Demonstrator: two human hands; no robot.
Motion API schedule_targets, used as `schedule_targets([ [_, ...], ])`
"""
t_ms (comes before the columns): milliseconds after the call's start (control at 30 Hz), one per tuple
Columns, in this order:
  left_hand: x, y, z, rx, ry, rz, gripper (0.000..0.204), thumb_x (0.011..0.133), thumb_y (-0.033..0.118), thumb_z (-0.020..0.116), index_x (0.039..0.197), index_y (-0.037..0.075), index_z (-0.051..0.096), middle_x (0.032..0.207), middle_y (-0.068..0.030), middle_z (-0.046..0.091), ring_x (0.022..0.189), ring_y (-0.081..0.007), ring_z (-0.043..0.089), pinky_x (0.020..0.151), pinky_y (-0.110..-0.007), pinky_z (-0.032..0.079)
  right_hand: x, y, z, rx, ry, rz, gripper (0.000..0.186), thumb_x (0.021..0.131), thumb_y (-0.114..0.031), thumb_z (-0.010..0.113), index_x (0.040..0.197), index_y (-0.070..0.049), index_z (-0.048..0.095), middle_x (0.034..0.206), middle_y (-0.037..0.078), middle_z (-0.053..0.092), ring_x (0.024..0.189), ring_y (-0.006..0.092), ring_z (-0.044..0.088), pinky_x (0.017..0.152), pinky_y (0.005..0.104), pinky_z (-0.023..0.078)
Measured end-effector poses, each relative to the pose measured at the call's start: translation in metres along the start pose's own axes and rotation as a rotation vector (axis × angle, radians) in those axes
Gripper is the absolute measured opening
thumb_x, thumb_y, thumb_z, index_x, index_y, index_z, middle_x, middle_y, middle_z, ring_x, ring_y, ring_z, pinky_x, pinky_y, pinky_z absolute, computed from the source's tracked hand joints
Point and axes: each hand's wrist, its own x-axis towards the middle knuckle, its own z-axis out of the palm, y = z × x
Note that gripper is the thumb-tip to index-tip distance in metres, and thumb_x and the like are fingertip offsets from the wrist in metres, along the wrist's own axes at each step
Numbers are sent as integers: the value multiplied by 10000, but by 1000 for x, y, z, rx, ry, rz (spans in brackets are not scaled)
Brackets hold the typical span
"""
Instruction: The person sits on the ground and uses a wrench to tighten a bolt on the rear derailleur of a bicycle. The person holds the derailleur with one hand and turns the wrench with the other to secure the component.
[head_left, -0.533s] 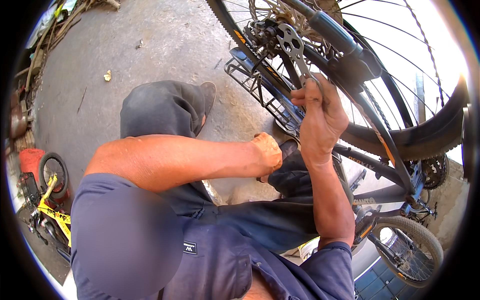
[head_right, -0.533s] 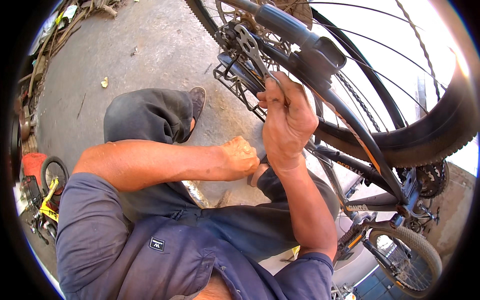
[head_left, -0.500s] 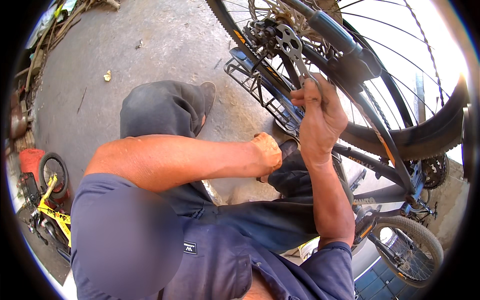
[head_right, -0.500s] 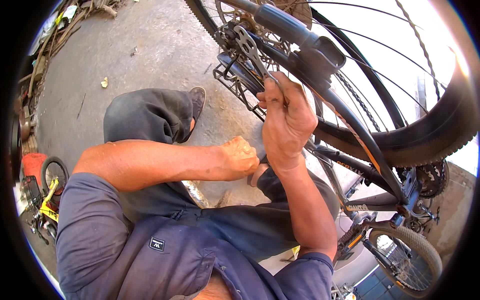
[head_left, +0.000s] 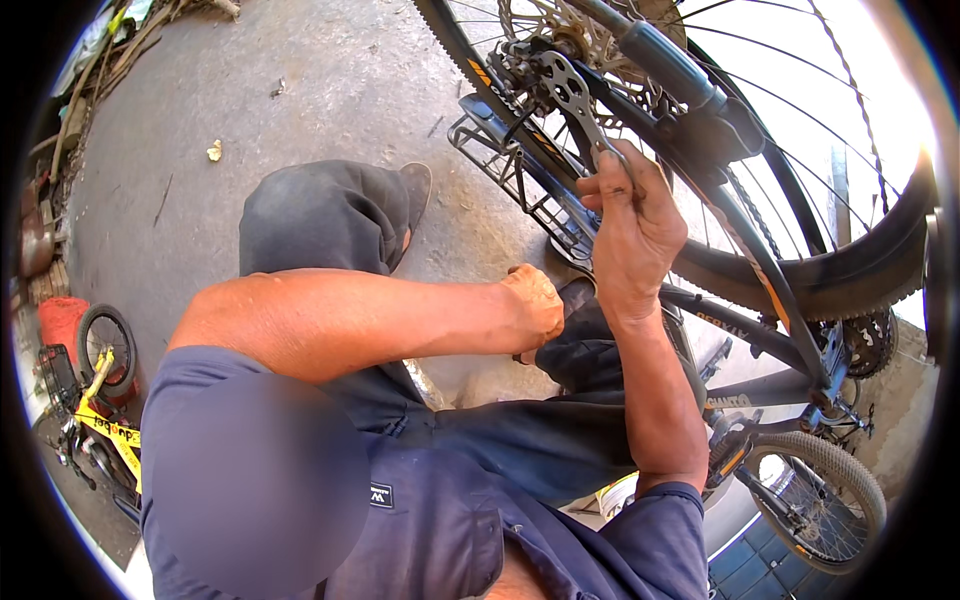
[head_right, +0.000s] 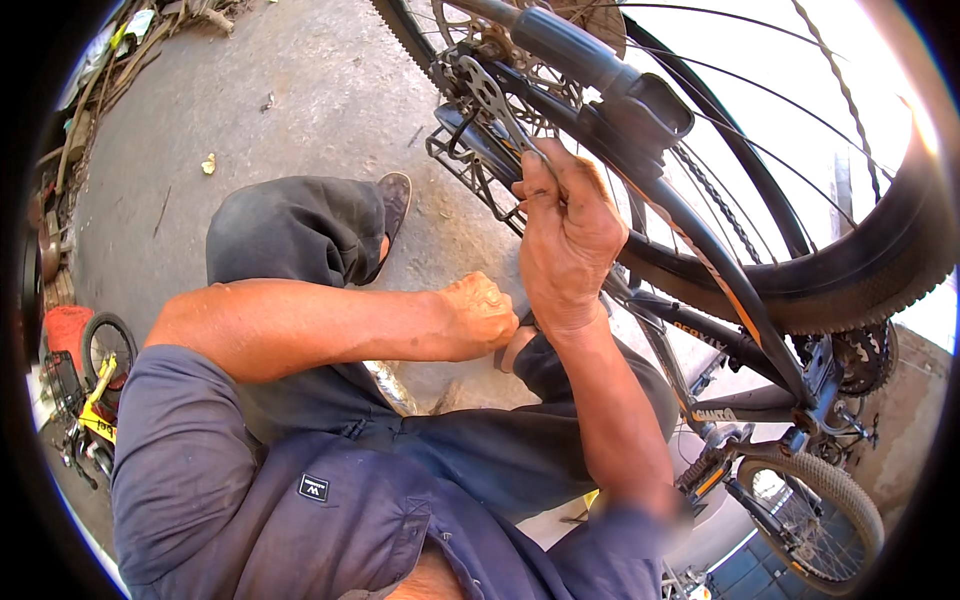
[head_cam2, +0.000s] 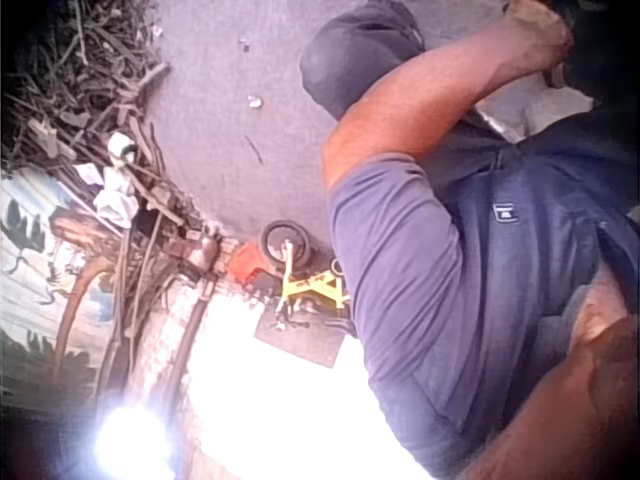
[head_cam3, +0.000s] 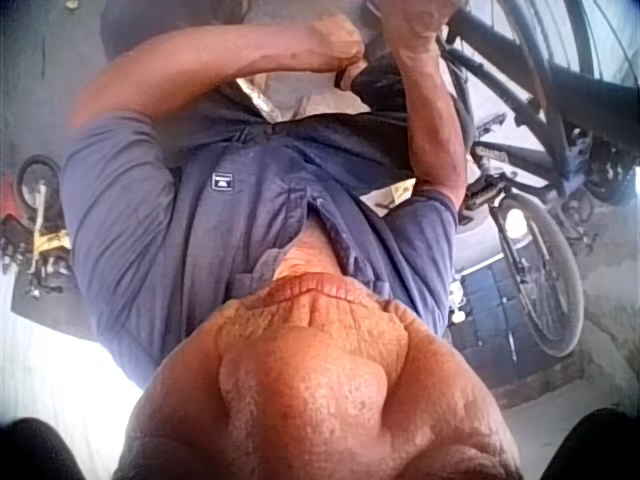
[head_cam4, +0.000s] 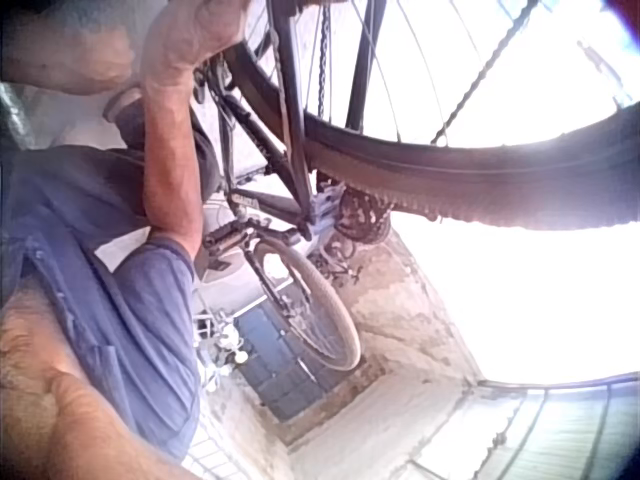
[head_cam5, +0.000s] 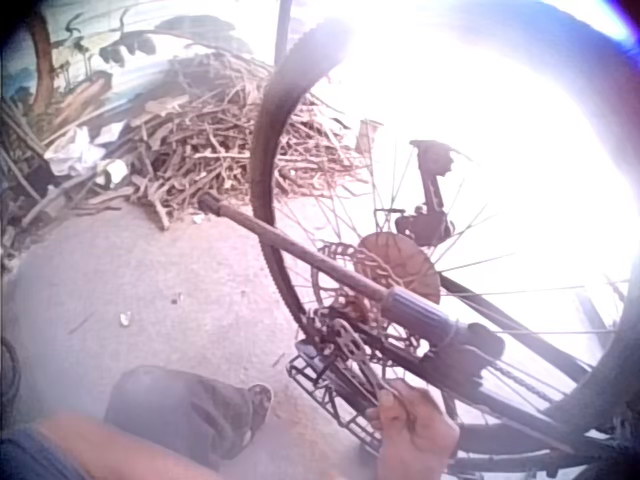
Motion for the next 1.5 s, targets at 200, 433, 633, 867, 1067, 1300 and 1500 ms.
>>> schedule_targets([
  [200, -3, 1, -6, 19, -39, 9, 148, 800, 125, 605, 811, 34, 721, 825, -159, 715, 803, -323, 726, 650, -424, 554, -1, -1, 1, 49, 18, -27, 238, 983, -80, 627, 1185, 46, 640, 961, 94, 683, 776, 148, 677, 656, 256, 554],
  [433, 2, 4, -13, 14, -154, -25, 171, 825, 127, 601, 869, 31, 736, 887, -170, 725, 856, -321, 728, 683, -423, 558, 0, -6, -2, 103, 66, -31, 165, 935, 4, 660, 1091, 55, 677, 898, 72, 668, 763, 110, 680, 638, 227, 558],
  [633, 4, 3, -6, 29, -102, -21, 179, 816, 119, 602, 883, 18, 734, 878, -178, 721, 839, -326, 726, 685, -426, 562, -1, -3, -3, -17, 5, -16, 228, 967, -63, 645, 1170, 40, 654, 965, 91, 691, 768, 131, 673, 635, 233, 518],
  [867, 0, 3, -8, 19, -69, 2, 168, 802, 109, 603, 859, 9, 725, 866, -193, 714, 828, -324, 726, 674, -427, 559, 1, 2, 1, -1, -2, -20, 231, 969, -52, 636, 1184, 35, 646, 962, 77, 676, 773, 136, 674, 643, 234, 523],
  [1067, -10, 3, -8, 74, 27, -20, 154, 806, 117, 599, 812, 22, 721, 836, -178, 713, 792, -329, 723, 651, -425, 557, -3, -3, 5, 77, 20, -9, 240, 980, -45, 614, 1200, 52, 622, 972, 121, 689, 787, 156, 681, 673, 254, 544],
  [1300, -7, 3, -14, 6, 56, 4, 140, 806, 136, 625, 817, 37, 723, 820, -183, 707, 777, -347, 713, 653, -446, 554, -9, -9, -5, -25, 40, 5, 204, 906, -12, 675, 1108, 16, 673, 851, 94, 686, 719, 146, 686, 627, 271, 544],
  [1500, 11, -6, 1, -20, 22, -43, 296, 839, 234, 713, 1019, 2, 674, 1026, -187, 697, 1001, -359, 665, 844, -452, 529, -7, -6, -16, -181, -6, -172, 193, 862, 37, 679, 1054, 16, 684, 811, 104, 670, 667, 145, 664, 613, 277, 525],
])
